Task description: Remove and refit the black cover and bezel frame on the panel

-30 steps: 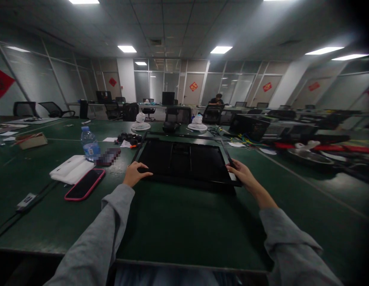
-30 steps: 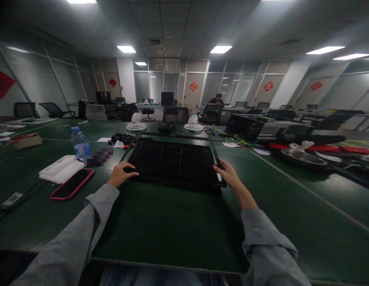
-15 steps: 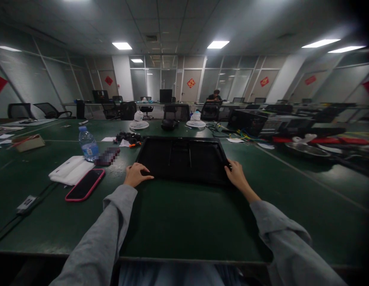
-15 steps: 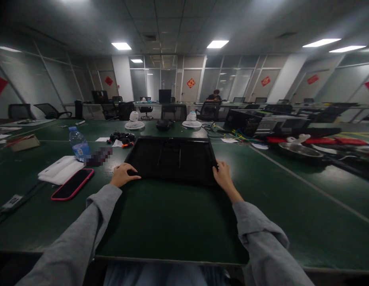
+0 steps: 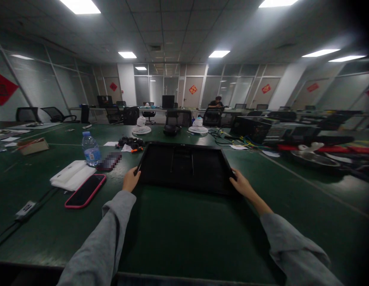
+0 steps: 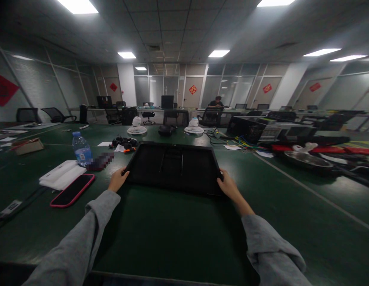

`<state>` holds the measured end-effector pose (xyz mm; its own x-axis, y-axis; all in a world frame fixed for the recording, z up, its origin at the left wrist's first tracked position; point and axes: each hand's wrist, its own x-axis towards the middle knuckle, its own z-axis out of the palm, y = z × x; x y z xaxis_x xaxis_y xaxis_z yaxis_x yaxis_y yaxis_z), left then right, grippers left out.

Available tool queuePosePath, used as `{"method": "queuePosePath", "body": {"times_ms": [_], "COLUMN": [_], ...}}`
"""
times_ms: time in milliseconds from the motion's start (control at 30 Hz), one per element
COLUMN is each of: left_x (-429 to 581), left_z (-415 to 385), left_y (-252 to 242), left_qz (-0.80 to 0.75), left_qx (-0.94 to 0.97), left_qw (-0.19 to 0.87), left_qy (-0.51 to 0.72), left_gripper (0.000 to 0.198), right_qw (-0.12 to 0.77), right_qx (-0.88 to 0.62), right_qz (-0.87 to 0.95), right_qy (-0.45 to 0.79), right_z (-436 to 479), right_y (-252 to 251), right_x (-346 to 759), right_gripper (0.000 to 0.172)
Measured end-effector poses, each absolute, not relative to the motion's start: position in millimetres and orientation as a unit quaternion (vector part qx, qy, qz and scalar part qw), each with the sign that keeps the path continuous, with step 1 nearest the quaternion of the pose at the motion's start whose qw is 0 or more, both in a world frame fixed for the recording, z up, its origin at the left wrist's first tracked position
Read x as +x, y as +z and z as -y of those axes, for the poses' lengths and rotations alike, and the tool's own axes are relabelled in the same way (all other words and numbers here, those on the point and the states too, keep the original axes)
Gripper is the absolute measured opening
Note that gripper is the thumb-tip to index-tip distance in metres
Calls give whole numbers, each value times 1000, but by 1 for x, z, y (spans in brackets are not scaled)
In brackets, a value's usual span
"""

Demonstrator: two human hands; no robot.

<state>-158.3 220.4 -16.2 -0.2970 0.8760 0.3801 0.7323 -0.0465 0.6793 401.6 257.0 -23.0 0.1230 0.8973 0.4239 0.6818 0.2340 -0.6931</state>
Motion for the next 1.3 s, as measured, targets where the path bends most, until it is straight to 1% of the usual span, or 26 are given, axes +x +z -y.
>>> {"method": "queuePosePath", "body": {"times_ms": [333,500,733,933,1067,1300], "left_x": [-159,-160,-157,-153,-149,-145], "left_z": [-223,-224,-214,-212,-209,-207], "left_y": [-15,-15,-6,-5,-2,0], "left_qz": [-673,-685,-731,-729,-729,-725], "left_qx": [570,554,543,572,584,592], "left_qw": [125,127,64,27,-3,-25], "left_qy": [454,457,407,377,356,350], "left_gripper": [34,36,42,42,39,39], "right_qw": [445,470,462,449,441,436], "right_qx": [-576,-567,-577,-598,-598,-603], "right_qz": [666,658,657,654,663,664], "right_qy": [164,159,148,117,94,81], "right_z": [-263,-263,-268,-257,-248,-240], "right_y": [-35,-35,-29,-13,0,5], "right_x": [405,400,399,387,378,375], "right_gripper": [62,60,58,58,57,58]}}
